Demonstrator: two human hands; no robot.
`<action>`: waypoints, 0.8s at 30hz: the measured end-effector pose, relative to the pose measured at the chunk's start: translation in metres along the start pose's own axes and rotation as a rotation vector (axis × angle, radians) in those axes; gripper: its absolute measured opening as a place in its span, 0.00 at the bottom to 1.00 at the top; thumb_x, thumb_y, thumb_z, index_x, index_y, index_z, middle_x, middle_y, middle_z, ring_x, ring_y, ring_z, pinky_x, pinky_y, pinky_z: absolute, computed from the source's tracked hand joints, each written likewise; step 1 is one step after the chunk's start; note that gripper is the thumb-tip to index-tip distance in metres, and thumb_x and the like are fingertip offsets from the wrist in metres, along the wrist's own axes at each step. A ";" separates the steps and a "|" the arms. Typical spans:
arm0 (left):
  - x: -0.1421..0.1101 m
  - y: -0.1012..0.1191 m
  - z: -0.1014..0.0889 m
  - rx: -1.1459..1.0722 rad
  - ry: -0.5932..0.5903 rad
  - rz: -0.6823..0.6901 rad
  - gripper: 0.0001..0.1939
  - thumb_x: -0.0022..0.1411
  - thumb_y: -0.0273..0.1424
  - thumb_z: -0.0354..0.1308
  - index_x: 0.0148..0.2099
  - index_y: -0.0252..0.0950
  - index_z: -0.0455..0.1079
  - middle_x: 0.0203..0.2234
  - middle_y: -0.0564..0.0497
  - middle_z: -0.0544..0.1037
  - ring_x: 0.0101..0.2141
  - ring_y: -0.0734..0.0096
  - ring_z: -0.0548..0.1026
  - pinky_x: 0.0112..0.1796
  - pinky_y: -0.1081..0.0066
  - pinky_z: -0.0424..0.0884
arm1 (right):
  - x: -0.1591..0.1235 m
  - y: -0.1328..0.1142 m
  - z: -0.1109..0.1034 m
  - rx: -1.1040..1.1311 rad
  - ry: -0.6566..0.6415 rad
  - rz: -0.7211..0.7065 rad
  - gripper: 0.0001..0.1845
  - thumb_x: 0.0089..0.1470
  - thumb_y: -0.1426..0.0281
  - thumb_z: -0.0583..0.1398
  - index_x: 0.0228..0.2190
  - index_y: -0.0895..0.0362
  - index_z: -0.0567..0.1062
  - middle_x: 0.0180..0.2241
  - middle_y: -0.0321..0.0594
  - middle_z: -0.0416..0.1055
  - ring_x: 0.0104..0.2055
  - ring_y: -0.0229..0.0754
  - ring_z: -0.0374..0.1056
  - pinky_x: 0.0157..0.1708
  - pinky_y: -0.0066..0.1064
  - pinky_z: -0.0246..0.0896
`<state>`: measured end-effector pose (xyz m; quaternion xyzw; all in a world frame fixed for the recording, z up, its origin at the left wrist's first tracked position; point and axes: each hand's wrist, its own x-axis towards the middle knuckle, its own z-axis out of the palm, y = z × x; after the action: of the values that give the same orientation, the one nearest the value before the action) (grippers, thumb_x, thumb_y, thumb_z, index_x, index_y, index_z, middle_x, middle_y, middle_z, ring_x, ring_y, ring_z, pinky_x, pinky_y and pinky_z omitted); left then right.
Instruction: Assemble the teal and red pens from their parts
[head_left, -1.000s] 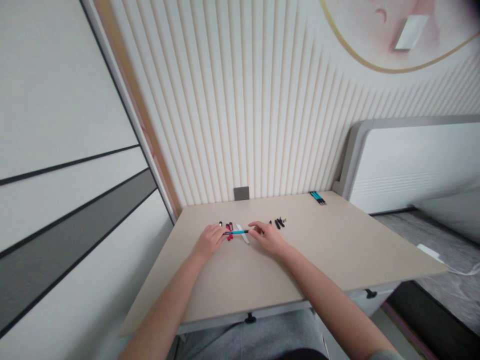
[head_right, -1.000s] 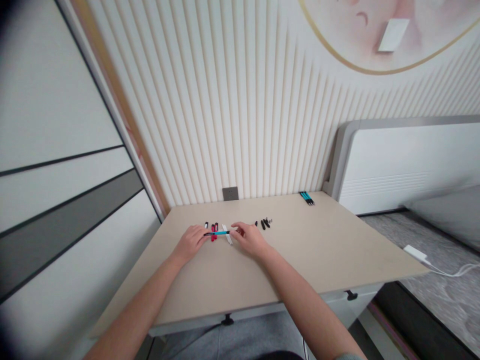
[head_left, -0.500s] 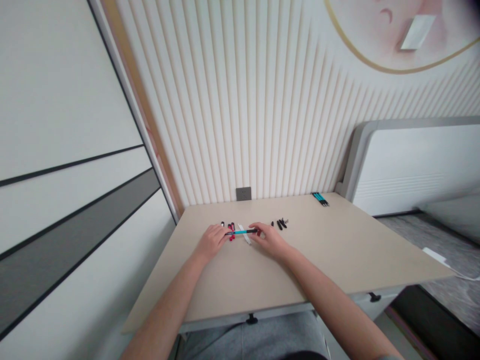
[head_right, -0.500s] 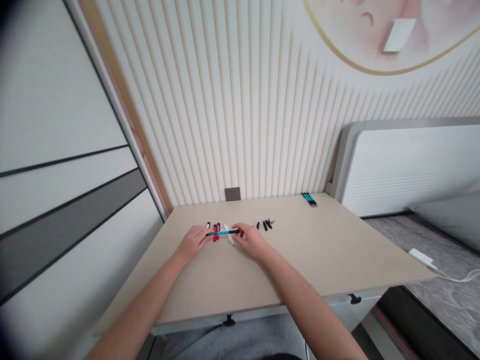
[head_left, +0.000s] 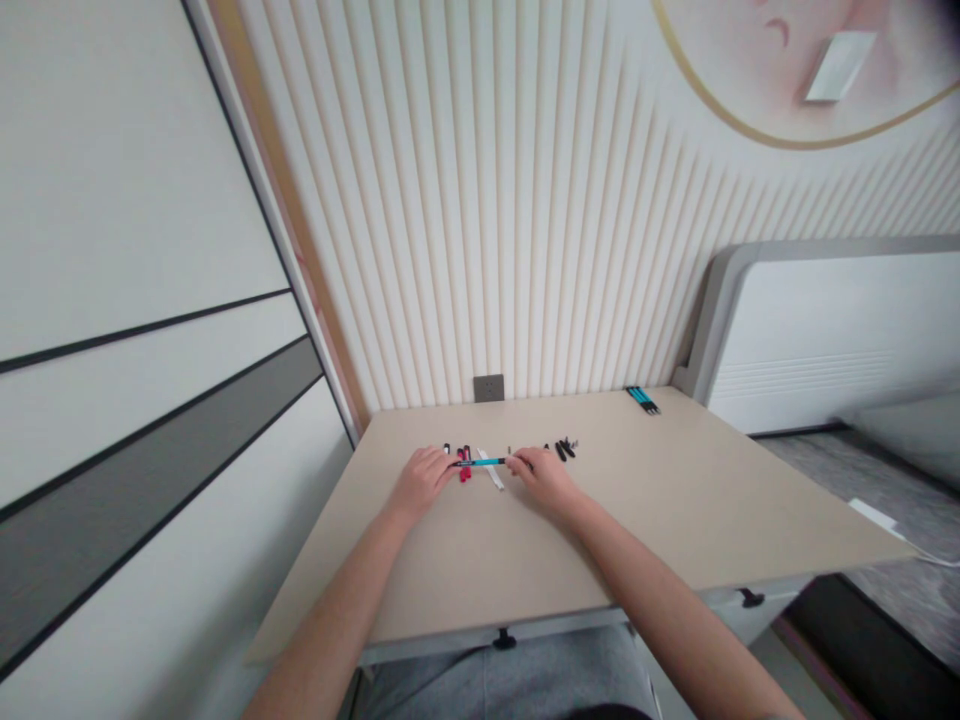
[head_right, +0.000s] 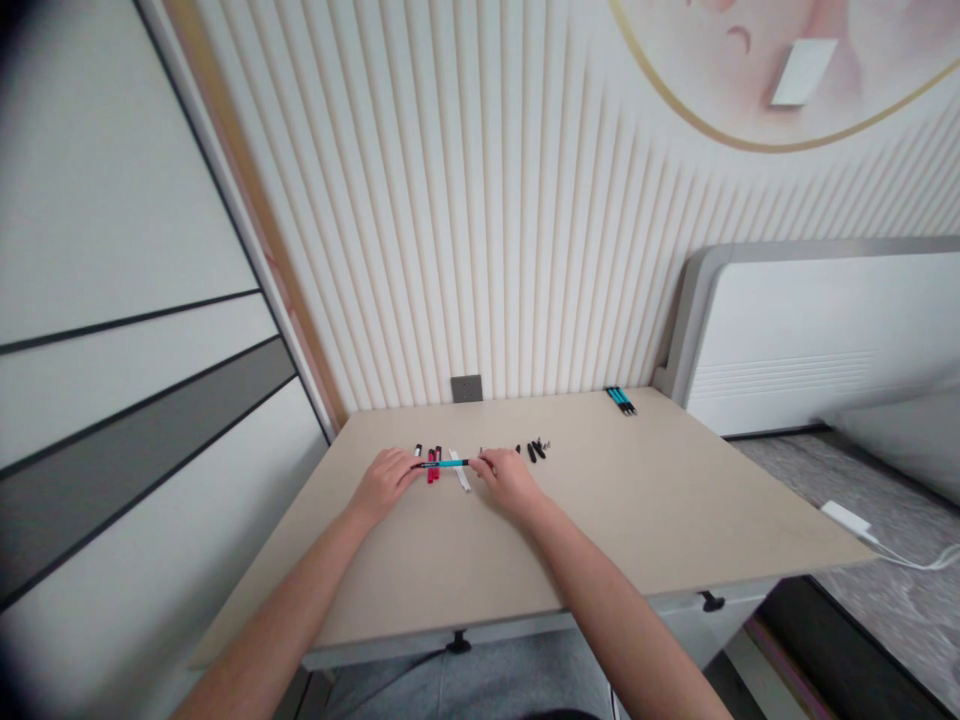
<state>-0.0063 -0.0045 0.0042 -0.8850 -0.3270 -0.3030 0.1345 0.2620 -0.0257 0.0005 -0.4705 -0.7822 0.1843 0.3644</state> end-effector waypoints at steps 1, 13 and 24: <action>0.000 0.000 0.000 0.002 0.005 0.001 0.14 0.70 0.37 0.47 0.43 0.35 0.70 0.31 0.48 0.75 0.35 0.65 0.71 0.37 0.66 0.65 | 0.000 0.000 0.000 -0.005 -0.034 0.033 0.21 0.64 0.62 0.51 0.26 0.58 0.77 0.25 0.41 0.74 0.27 0.38 0.66 0.30 0.28 0.55; -0.001 -0.002 0.000 -0.007 -0.001 -0.009 0.13 0.70 0.37 0.47 0.41 0.36 0.69 0.30 0.48 0.75 0.34 0.65 0.71 0.37 0.66 0.65 | 0.002 0.000 -0.003 0.057 0.024 -0.044 0.09 0.58 0.67 0.58 0.35 0.57 0.78 0.28 0.38 0.75 0.29 0.38 0.66 0.31 0.28 0.55; -0.001 -0.004 0.001 0.004 -0.010 0.016 0.12 0.70 0.36 0.48 0.42 0.36 0.69 0.30 0.48 0.75 0.34 0.65 0.71 0.37 0.66 0.65 | 0.006 0.009 -0.005 -0.020 0.078 -0.056 0.17 0.63 0.63 0.52 0.40 0.55 0.78 0.38 0.44 0.77 0.39 0.43 0.71 0.40 0.31 0.60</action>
<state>-0.0088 -0.0016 0.0034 -0.8888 -0.3213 -0.2968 0.1370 0.2695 -0.0164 0.0008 -0.4589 -0.7821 0.1476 0.3949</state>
